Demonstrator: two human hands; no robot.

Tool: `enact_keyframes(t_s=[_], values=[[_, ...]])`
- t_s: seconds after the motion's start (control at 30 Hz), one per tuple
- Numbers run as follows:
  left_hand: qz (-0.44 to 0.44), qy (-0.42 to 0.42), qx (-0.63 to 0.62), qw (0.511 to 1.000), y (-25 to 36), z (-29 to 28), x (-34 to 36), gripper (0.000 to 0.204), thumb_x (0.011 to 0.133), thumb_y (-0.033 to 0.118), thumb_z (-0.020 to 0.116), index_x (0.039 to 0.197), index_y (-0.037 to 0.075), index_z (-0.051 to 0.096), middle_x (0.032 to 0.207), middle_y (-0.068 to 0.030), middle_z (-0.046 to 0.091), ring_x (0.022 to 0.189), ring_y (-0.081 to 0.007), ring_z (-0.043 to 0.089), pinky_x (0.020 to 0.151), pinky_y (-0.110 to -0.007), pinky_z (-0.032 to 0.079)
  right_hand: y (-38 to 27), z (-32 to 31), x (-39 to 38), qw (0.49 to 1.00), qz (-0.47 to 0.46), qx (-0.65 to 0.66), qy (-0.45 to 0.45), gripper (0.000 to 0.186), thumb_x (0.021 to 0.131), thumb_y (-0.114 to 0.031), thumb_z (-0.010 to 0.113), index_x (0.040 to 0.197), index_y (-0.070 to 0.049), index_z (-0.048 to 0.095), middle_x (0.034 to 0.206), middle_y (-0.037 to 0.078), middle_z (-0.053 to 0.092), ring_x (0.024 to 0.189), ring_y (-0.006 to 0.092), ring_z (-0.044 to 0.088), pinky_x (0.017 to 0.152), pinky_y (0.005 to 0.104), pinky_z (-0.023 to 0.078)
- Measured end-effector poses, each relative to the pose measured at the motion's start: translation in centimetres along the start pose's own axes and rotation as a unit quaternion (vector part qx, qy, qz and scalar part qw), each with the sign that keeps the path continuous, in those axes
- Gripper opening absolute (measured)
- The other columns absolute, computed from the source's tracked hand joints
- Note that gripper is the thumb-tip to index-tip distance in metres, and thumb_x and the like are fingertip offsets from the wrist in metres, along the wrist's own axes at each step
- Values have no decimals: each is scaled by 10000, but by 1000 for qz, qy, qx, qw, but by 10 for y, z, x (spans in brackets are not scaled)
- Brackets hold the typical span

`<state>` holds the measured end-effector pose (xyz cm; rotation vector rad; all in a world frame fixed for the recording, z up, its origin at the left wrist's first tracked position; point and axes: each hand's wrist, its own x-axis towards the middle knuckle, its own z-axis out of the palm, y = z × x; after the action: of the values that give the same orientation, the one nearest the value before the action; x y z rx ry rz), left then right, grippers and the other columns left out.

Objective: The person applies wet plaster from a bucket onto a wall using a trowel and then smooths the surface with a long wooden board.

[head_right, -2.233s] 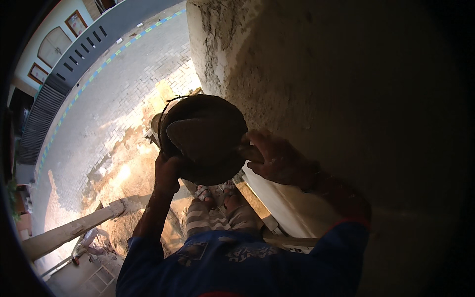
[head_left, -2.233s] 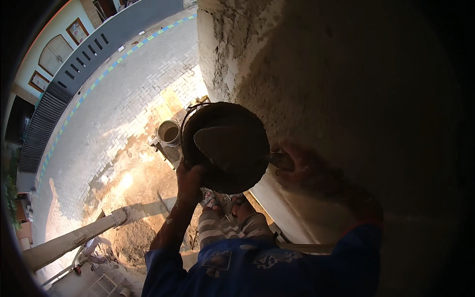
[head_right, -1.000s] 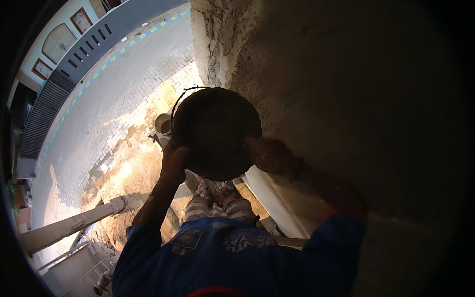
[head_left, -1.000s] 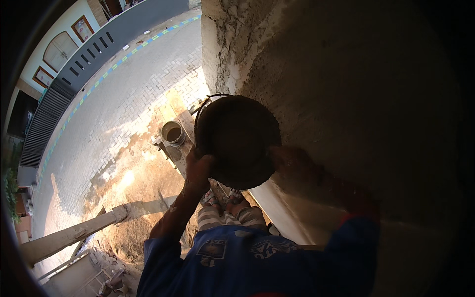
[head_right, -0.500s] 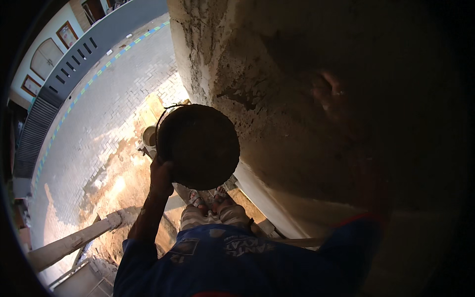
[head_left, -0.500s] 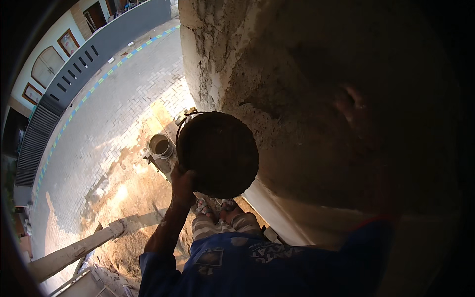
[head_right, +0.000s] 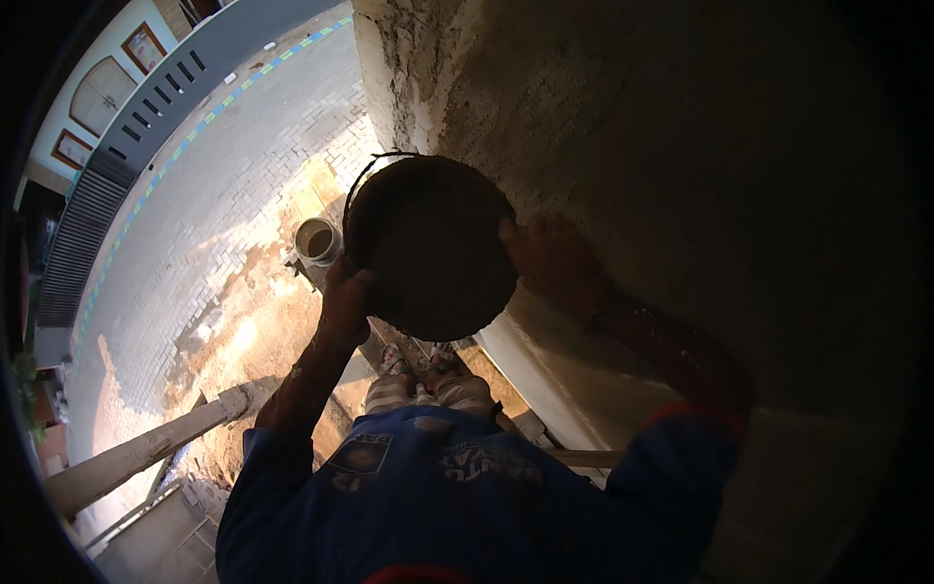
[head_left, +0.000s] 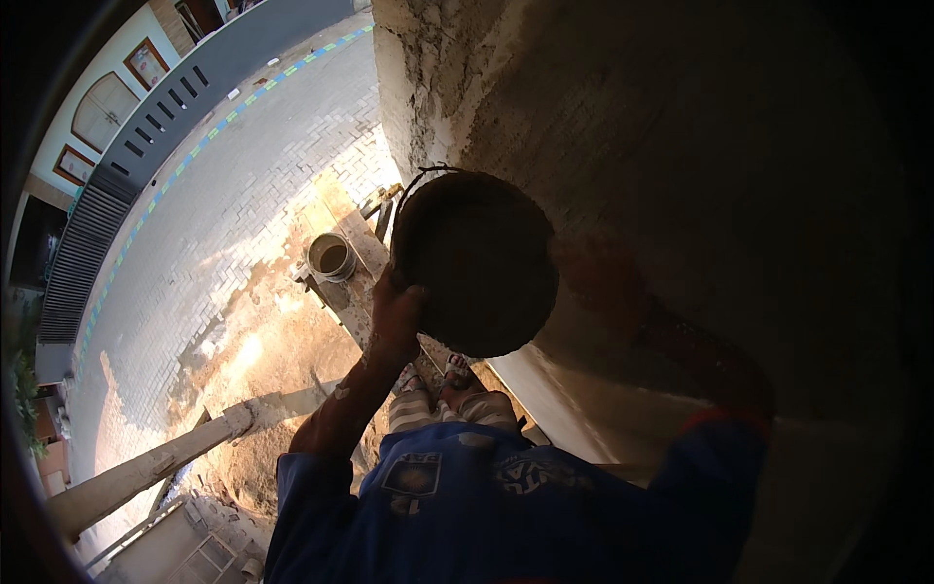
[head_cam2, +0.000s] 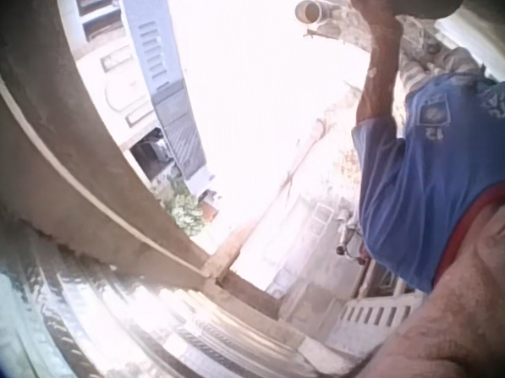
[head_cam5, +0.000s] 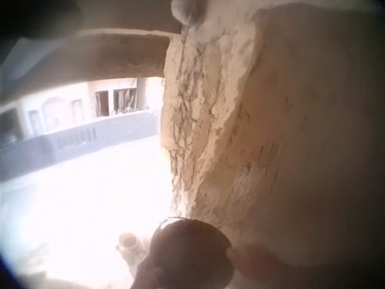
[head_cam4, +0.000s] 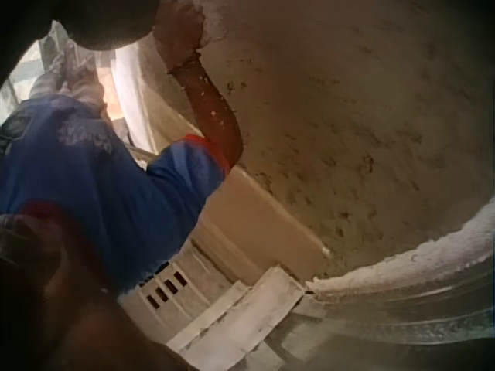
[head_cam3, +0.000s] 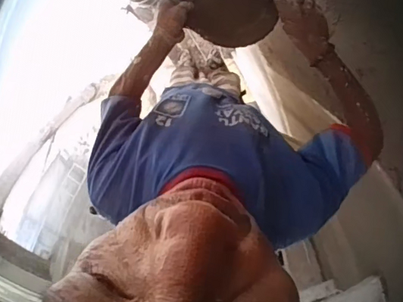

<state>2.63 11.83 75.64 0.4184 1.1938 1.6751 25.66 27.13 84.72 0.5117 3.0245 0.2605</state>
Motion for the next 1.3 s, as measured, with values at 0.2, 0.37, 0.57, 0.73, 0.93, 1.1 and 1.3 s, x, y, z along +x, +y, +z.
enact_keyframes(t_s=[0.2,0.37,0.57,0.73,0.93,1.1,1.3], values=[[-14,-22,39,999,5,5,8,516,722,10,483,1235,-29,443,1057,-105,585,896,-185,594,766,-300,499,-20,34,-8,932,63,353,-54,377,778,-158,566,1142,-71,516,900,162,591,864,332,589,730,419,492],[-2,-6,-5,1000,17,4,1,479,732,23,502,1207,-30,465,1030,-98,593,889,-190,600,767,-303,502,-18,-25,-5,883,129,448,-56,314,797,-162,575,1086,-52,524,956,172,601,924,353,591,778,432,485],[28,28,-16,999,29,-9,-8,431,722,29,528,1148,-26,499,987,-94,599,863,-184,602,740,-300,499,-8,-120,17,908,90,408,0,338,796,-165,611,1097,-50,509,913,159,607,898,301,622,769,371,497],[28,50,-2,998,35,-15,-15,477,711,12,520,1185,-20,486,1004,-89,602,866,-184,602,734,-298,502,17,-166,33,881,78,453,-114,431,809,-167,632,1195,-51,477,912,128,611,891,200,619,749,317,492],[-1,42,-7,999,22,-20,-14,464,706,7,507,1169,-21,490,992,-91,601,857,-184,599,719,-301,503,127,-125,34,925,322,164,122,465,916,-306,519,1288,-41,430,1204,105,527,1110,155,505,904,325,435],[-10,65,-18,998,7,-25,-13,445,702,4,508,1144,-37,491,990,-98,600,854,-196,599,723,-303,503,127,-192,6,862,251,395,194,474,912,-305,511,1338,-126,408,1330,83,429,1207,257,439,1013,407,349],[-2,18,-24,1000,15,3,-12,456,709,2,511,1162,-41,476,1041,-119,592,912,-202,593,769,-309,498,54,-81,-23,988,-14,-60,145,478,805,-206,610,1252,-113,469,1139,149,555,1077,296,535,892,394,454]])
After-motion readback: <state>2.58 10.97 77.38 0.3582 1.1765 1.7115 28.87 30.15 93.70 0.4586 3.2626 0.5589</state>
